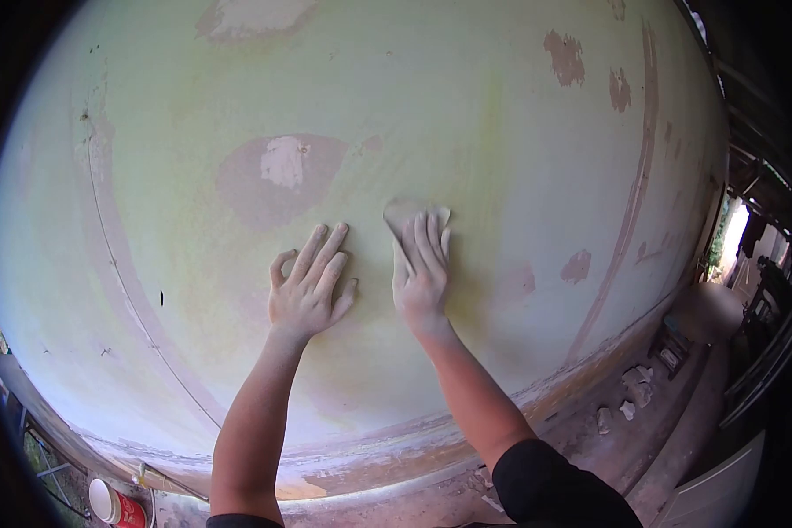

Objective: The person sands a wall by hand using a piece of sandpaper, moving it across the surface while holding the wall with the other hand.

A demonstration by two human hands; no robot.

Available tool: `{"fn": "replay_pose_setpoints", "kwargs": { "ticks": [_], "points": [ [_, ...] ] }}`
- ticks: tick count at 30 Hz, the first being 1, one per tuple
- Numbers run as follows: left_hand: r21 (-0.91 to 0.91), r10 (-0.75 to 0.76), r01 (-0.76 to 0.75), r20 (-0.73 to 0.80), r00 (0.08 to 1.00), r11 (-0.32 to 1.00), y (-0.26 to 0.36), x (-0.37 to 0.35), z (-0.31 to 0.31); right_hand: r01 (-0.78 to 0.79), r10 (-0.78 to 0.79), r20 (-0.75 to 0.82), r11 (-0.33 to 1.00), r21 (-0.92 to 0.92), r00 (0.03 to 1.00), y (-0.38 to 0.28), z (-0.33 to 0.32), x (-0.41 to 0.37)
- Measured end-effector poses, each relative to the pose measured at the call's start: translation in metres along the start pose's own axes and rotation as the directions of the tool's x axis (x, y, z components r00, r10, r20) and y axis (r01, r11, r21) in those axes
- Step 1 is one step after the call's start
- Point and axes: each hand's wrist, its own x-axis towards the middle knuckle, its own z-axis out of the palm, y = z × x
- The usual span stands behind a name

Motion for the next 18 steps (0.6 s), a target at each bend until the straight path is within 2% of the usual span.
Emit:
{"fn": "replay_pose_setpoints", "kwargs": {
  "ticks": [3, 4, 6, 7, 9, 11, 14, 18],
  "points": [
    [0.005, -0.016, 0.016, 0.009, 1.0, 1.0, 0.001, 0.001, -0.002, 0.078, -0.082, -0.106, 0.996, -0.041, 0.991, 0.001, 0.008, 0.116],
    [0.017, -0.026, 0.026, 0.012, 1.0, 1.0, 0.001, 0.002, -0.003, 0.071, -0.075, -0.102, 0.997, -0.038, 0.992, -0.003, 0.006, 0.133],
    [0.012, -0.026, 0.026, 0.0, 1.0, 1.0, -0.001, 0.003, -0.001, 0.079, -0.082, -0.011, 0.981, -0.178, 0.997, -0.005, 0.004, 0.156],
    [0.001, -0.021, 0.021, -0.007, 1.0, 1.0, 0.001, 0.002, -0.001, 0.079, -0.081, -0.004, 0.981, -0.177, 0.997, -0.003, 0.001, 0.149],
    [0.001, -0.026, 0.026, -0.009, 1.0, 1.0, 0.004, 0.001, 0.0, 0.073, -0.068, -0.048, 0.989, 0.125, 0.997, 0.005, -0.003, 0.118],
    [0.014, -0.011, 0.011, -0.014, 1.0, 1.0, -0.001, 0.001, 0.0, 0.074, -0.074, -0.009, 0.987, 0.144, 0.997, 0.007, -0.006, 0.053],
    [-0.019, 0.017, -0.019, -0.065, 0.998, 1.0, -0.002, 0.0, 0.001, -0.009, -0.009, 0.157, 0.993, 0.113, 0.988, -0.002, -0.023, -0.064],
    [-0.008, 0.018, -0.018, -0.06, 0.998, 1.0, -0.003, -0.002, 0.001, -0.008, 0.001, 0.243, 1.0, 0.028, 0.97, -0.001, -0.042, -0.094]
  ]
}}
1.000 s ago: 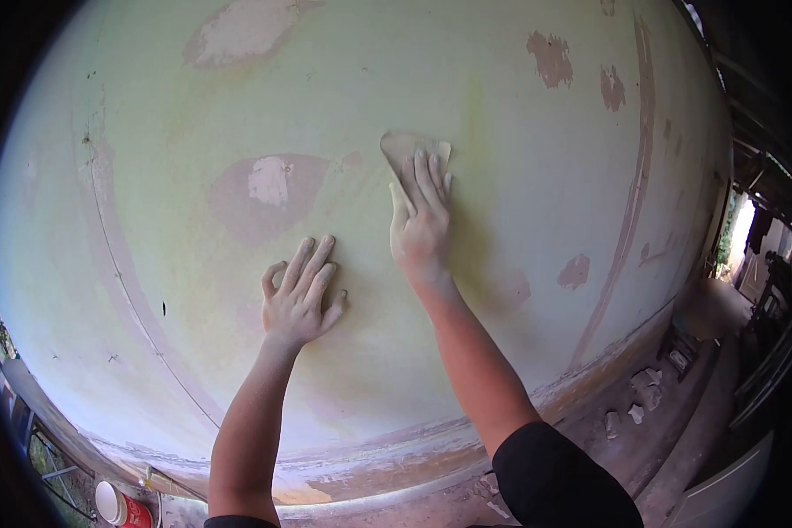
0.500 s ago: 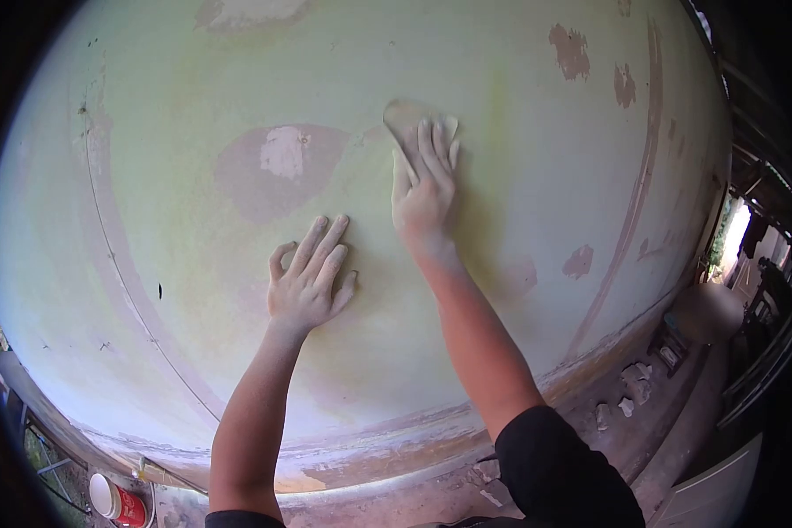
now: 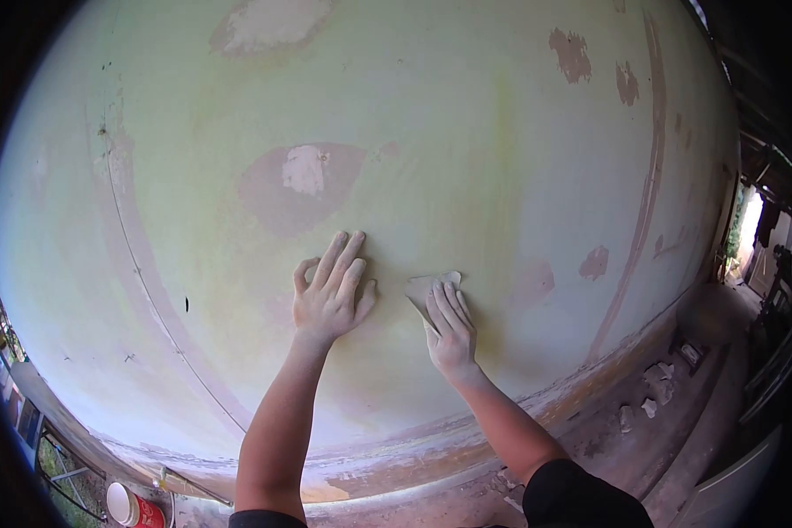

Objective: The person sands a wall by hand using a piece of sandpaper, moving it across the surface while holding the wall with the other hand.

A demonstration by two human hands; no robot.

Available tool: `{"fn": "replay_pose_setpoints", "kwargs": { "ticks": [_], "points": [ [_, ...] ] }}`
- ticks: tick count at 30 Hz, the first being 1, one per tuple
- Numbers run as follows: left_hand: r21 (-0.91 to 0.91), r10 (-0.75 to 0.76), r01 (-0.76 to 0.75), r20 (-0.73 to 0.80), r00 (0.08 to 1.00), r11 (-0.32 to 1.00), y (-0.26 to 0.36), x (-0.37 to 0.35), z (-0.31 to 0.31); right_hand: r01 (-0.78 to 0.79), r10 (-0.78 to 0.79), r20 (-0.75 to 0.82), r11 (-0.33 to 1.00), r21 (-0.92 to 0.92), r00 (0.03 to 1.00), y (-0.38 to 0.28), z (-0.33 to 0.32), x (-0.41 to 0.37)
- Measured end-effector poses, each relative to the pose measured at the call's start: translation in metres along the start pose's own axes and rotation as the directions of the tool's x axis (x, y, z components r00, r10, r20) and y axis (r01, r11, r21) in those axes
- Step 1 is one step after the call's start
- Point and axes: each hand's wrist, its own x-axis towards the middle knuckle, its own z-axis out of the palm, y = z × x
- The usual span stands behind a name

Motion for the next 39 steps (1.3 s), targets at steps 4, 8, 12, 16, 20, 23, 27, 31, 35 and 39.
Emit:
{"fn": "replay_pose_setpoints", "kwargs": {
  "ticks": [4, 8, 12, 16, 20, 23, 27, 31, 35, 39],
  "points": [
    [-0.014, -0.015, 0.014, -0.05, 0.999, 1.0, -0.001, -0.001, 0.004, 0.096, -0.095, -0.187, 0.995, -0.003, 0.978, 0.007, 0.01, 0.097],
    [-0.013, -0.018, 0.018, -0.055, 0.998, 1.0, -0.001, -0.002, 0.004, 0.105, -0.093, -0.28, 0.994, 0.031, 0.956, -0.003, -0.02, 0.233],
    [-0.003, -0.003, 0.003, -0.052, 0.999, 1.0, -0.003, -0.004, 0.006, 0.066, -0.043, -0.254, 0.995, 0.08, 0.966, -0.003, -0.039, 0.274],
    [-0.002, -0.011, 0.011, -0.046, 0.999, 1.0, -0.004, -0.002, 0.006, 0.149, -0.152, -0.239, 0.988, -0.029, 0.959, -0.001, -0.012, 0.199],
    [-0.002, -0.007, 0.007, -0.043, 0.999, 1.0, 0.0, -0.004, 0.005, 0.1, -0.101, -0.063, 0.995, -0.024, 0.993, 0.004, -0.001, 0.054],
    [0.008, -0.006, 0.006, -0.058, 0.998, 1.0, -0.002, 0.0, 0.007, 0.118, -0.122, -0.073, 0.991, -0.062, 0.99, 0.031, -0.004, 0.028],
    [0.017, -0.007, 0.007, -0.031, 0.999, 1.0, -0.001, -0.005, 0.008, 0.126, -0.128, -0.216, 0.992, -0.021, 0.968, 0.046, -0.014, 0.13],
    [0.045, -0.008, 0.009, -0.022, 1.0, 0.999, -0.001, -0.005, 0.006, 0.094, -0.105, -0.305, 0.994, -0.05, 0.946, 0.036, -0.045, 0.292],
    [0.04, -0.056, 0.052, 0.1, 0.993, 0.998, 0.0, -0.004, 0.004, 0.119, -0.124, -0.264, 0.992, -0.035, 0.956, 0.037, -0.051, 0.295],
    [0.127, -0.173, 0.138, 0.33, 0.928, 0.982, 0.007, 0.023, -0.012, 0.105, -0.105, -0.177, 0.994, -0.01, 0.979, 0.049, -0.031, 0.168]
  ]
}}
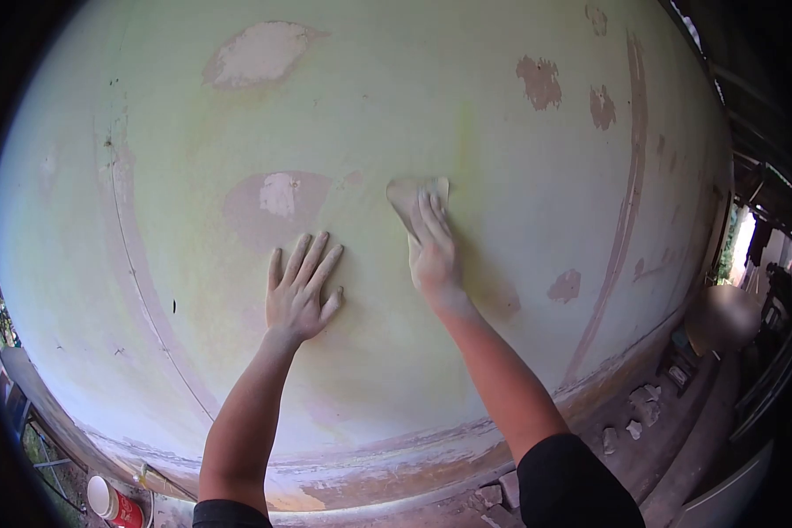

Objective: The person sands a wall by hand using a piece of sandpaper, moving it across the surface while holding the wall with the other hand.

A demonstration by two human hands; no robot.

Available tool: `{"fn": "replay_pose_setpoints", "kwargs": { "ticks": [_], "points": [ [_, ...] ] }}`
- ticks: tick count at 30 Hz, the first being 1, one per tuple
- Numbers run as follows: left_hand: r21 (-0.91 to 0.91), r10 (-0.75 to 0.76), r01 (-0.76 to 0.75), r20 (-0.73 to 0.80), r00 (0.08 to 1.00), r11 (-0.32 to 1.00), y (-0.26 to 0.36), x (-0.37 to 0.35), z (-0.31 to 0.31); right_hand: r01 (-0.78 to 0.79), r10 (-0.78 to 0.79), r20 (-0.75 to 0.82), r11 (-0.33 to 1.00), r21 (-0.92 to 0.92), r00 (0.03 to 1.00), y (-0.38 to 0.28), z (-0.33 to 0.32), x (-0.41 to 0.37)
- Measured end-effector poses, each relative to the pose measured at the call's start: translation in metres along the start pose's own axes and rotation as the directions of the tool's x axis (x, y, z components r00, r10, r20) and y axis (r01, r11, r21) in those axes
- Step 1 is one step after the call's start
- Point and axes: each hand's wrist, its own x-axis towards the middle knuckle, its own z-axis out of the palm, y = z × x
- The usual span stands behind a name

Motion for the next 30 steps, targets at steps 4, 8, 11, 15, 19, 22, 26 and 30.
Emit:
{"fn": "replay_pose_setpoints", "kwargs": {
  "ticks": [4, 8, 11, 15, 19, 22, 26, 30],
  "points": [
    [0.001, 0.03, -0.03, -0.001, 1.0, 1.0, -0.01, 0.05, -0.03, -0.001, 0.002, 0.099, 1.0, -0.013, 0.995, 0.004, -0.014, -0.118],
    [0.063, 0.049, -0.046, -0.036, 0.998, 0.997, -0.01, 0.071, -0.031, -0.006, 0.005, 0.065, 1.0, 0.016, 0.998, 0.018, -0.004, -0.078],
    [0.075, 0.046, -0.044, -0.019, 0.999, 0.996, -0.009, 0.07, -0.028, -0.078, 0.091, -0.208, 0.994, 0.071, 0.974, 0.018, 0.004, 0.049],
    [0.087, 0.06, -0.059, -0.005, 0.998, 0.994, -0.011, 0.069, -0.029, -0.053, 0.059, -0.167, 0.998, 0.038, 0.984, 0.019, -0.012, 0.15],
    [0.074, 0.05, -0.049, -0.009, 0.999, 0.996, -0.008, 0.067, -0.029, -0.014, 0.025, -0.142, 0.997, 0.079, 0.99, 0.025, -0.009, 0.124],
    [0.058, 0.073, -0.071, -0.032, 0.997, 0.996, -0.01, 0.065, -0.028, 0.048, -0.046, -0.047, 0.998, 0.042, 0.998, 0.011, -0.002, 0.044],
    [0.049, 0.091, -0.088, -0.061, 0.994, 0.995, -0.011, 0.063, -0.024, 0.103, -0.1, 0.091, 0.994, -0.027, 0.991, 0.007, -0.01, -0.058],
    [0.029, 0.081, -0.079, -0.071, 0.994, 0.996, -0.008, 0.063, -0.022, 0.217, -0.207, 0.116, 0.973, -0.078, 0.971, 0.027, -0.018, -0.036]
  ]
}}
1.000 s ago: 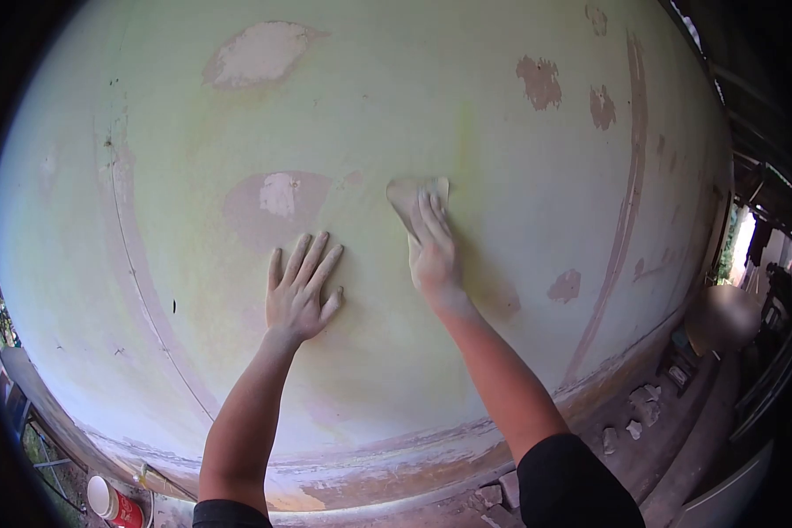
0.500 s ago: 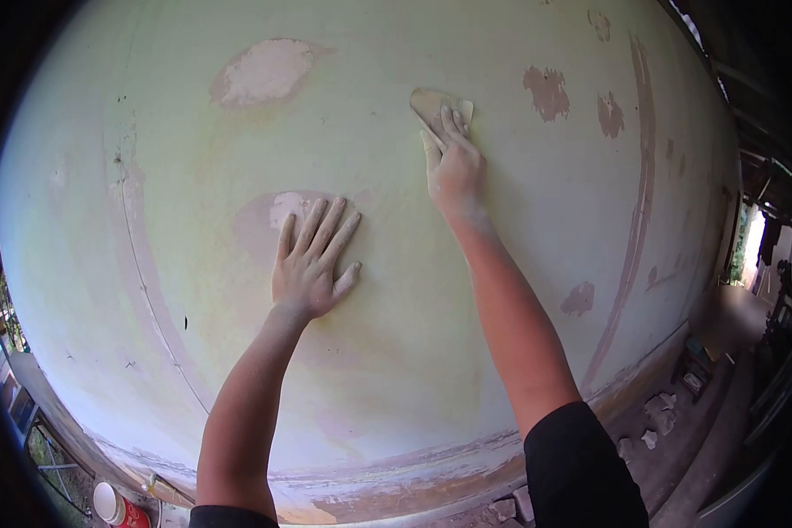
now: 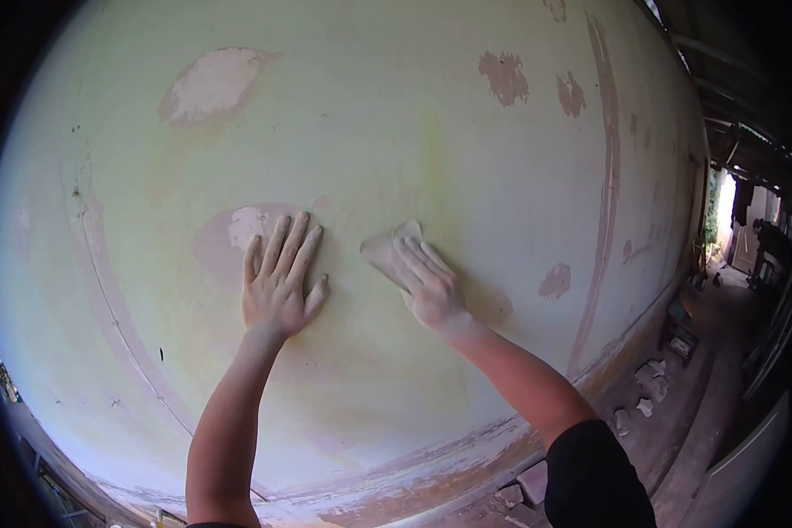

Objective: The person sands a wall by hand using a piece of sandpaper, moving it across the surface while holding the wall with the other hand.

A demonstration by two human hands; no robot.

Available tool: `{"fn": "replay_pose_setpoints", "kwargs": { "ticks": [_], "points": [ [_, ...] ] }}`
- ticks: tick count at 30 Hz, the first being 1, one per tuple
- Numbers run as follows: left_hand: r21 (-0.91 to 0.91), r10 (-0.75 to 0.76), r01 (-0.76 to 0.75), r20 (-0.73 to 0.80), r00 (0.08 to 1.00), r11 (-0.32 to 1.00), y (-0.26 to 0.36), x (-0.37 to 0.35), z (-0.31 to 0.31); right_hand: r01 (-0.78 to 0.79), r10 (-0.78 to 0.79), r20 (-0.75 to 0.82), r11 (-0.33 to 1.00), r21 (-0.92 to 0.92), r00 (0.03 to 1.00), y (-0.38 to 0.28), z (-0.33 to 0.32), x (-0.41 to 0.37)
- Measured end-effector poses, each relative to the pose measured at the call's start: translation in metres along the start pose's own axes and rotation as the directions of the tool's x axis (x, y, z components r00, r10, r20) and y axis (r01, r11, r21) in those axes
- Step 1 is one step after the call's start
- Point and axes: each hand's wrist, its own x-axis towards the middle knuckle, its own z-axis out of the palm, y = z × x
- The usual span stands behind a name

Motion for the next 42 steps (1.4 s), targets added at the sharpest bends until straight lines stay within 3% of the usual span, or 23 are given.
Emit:
{"fn": "replay_pose_setpoints", "kwargs": {
  "ticks": [3, 5, 8, 12, 14, 16, 18, 22, 24, 26, 29, 33, 38, 40, 42],
  "points": [
    [-0.011, 0.008, -0.008, 0.003, 1.0, 1.0, -0.001, -0.001, 0.001, -0.136, 0.132, -0.162, 0.991, -0.013, 0.978, 0.028, -0.001, 0.095],
    [-0.003, 0.005, -0.005, 0.017, 1.0, 1.0, -0.002, -0.003, 0.0, -0.13, 0.121, -0.218, 0.991, -0.028, 0.968, 0.045, -0.001, 0.146],
    [0.011, 0.008, -0.008, 0.016, 1.0, 1.0, -0.001, -0.001, 0.0, -0.229, 0.237, -0.214, 0.971, 0.063, 0.947, 0.037, -0.022, 0.179],
    [0.002, 0.013, -0.013, 0.01, 1.0, 1.0, -0.002, -0.001, -0.002, -0.204, 0.211, -0.187, 0.977, 0.057, 0.96, 0.027, -0.002, 0.144],
    [-0.023, 0.015, -0.014, 0.01, 1.0, 1.0, -0.008, 0.001, -0.004, -0.162, 0.164, -0.113, 0.986, 0.031, 0.98, -0.002, 0.002, 0.096],
    [-0.103, 0.122, -0.12, 0.016, 0.992, 0.987, -0.017, 0.004, -0.014, -0.17, 0.174, -0.035, 0.98, 0.106, 0.984, -0.025, -0.002, 0.044],
    [-0.087, 0.091, -0.088, 0.028, 0.995, 0.992, -0.027, 0.013, -0.037, -0.133, 0.133, 0.051, 0.991, 0.008, 0.99, -0.023, 0.001, 0.002],
    [0.012, 0.035, -0.035, -0.032, 0.999, 0.999, -0.056, 0.041, -0.049, -0.105, 0.105, 0.011, 0.993, -0.044, 0.994, 0.014, -0.005, 0.036],
    [0.063, 0.081, -0.076, -0.092, 0.992, 0.995, -0.057, 0.04, -0.04, -0.207, 0.199, -0.152, 0.977, -0.043, 0.968, 0.036, -0.009, 0.092],
    [0.093, 0.05, -0.042, -0.083, 0.995, 0.995, -0.053, 0.04, -0.037, -0.189, 0.166, -0.234, 0.979, -0.081, 0.958, 0.054, -0.011, 0.139],
    [0.09, 0.042, -0.036, -0.067, 0.997, 0.995, -0.052, 0.039, -0.039, -0.2, 0.182, -0.225, 0.978, -0.061, 0.957, 0.066, -0.015, 0.171],
    [0.085, 0.042, -0.036, -0.074, 0.996, 0.996, -0.052, 0.038, -0.037, -0.228, 0.226, -0.263, 0.973, 0.02, 0.938, 0.038, -0.003, 0.141],
    [0.089, 0.033, -0.026, -0.072, 0.997, 0.996, -0.057, 0.032, -0.035, -0.09, 0.094, -0.031, 0.99, 0.104, 0.995, -0.035, 0.007, 0.031],
    [0.087, 0.035, -0.028, -0.09, 0.995, 0.996, -0.059, 0.037, -0.035, -0.017, 0.018, 0.011, 0.996, -0.085, 1.0, -0.033, 0.012, 0.009],
    [0.066, 0.047, -0.04, -0.109, 0.993, 0.997, -0.057, 0.034, -0.033, -0.051, 0.048, -0.028, 0.994, -0.097, 0.998, -0.015, 0.007, 0.025]
  ]
}}
